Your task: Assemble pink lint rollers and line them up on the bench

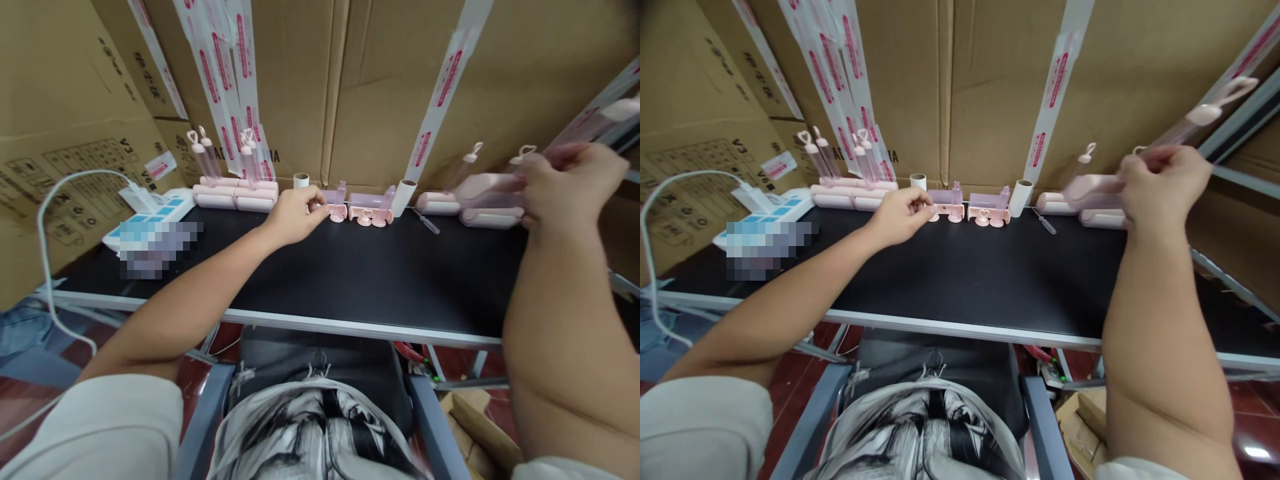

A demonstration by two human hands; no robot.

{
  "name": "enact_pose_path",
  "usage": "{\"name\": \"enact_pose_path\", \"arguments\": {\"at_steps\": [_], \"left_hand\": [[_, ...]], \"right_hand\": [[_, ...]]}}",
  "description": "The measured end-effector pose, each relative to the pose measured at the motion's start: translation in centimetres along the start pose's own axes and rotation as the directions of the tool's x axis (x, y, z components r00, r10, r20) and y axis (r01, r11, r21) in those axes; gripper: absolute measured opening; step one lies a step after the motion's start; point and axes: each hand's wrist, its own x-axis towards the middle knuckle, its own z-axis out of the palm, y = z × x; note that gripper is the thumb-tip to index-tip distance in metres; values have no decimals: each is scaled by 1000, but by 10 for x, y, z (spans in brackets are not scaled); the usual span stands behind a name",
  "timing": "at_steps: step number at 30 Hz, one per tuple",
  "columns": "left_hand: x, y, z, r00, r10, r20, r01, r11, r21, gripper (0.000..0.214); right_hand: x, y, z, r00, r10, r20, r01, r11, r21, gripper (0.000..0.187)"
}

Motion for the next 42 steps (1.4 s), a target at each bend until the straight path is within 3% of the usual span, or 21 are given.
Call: {"name": "enact_pose_path", "arguments": {"at_steps": [1,2,4,5,8,11,14,17,20,24,29,32,34,38,42], "left_hand": [[-3,4,6,999,3,35,-3,1000,5,19],[-6,9,11,998,4,70,-5,1000,12,22],[-11,17,22,991,13,133,-15,1000,11,34],[-14,21,26,987,17,160,-16,1000,-3,44],[-17,24,34,984,-20,177,41,992,-116,72],[-15,19,37,995,-47,91,72,955,-288,74],[-9,15,36,997,25,71,6,912,-411,65],[-3,14,32,996,68,64,-35,906,-422,60],[5,9,22,999,46,-2,-43,924,-380,65],[13,-15,5,998,51,-20,-55,934,-353,78],[12,-36,0,992,-40,119,45,998,-35,94],[13,-32,11,965,-73,251,30,984,173,74],[16,-27,20,948,-48,314,-40,962,269,62],[22,-23,34,929,-21,368,-125,921,368,68],[22,-29,36,943,0,332,-129,922,366,68]], "right_hand": [[-14,-26,-4,994,54,91,-79,953,291,14],[-32,-52,-7,975,75,210,-172,851,496,20],[-71,-96,-11,892,20,451,-355,646,675,29],[-91,-113,-12,840,-21,542,-435,571,696,34],[-136,-142,-12,678,-145,721,-600,458,656,50],[-155,-148,-11,607,-211,766,-649,425,631,54],[-157,-148,-11,564,-245,789,-681,402,612,57],[-150,-147,-12,567,-245,786,-675,409,614,61],[-138,-142,-14,638,-167,752,-652,403,642,59],[-115,-129,-12,731,-30,682,-646,290,706,59],[-100,-115,-3,803,16,595,-571,304,762,58],[-103,-113,1,831,1,556,-522,343,781,59],[-107,-115,1,834,-45,551,-497,374,783,59],[-119,-120,-1,818,-113,564,-472,427,771,59],[-134,-124,2,741,-186,646,-518,454,725,61]]}}
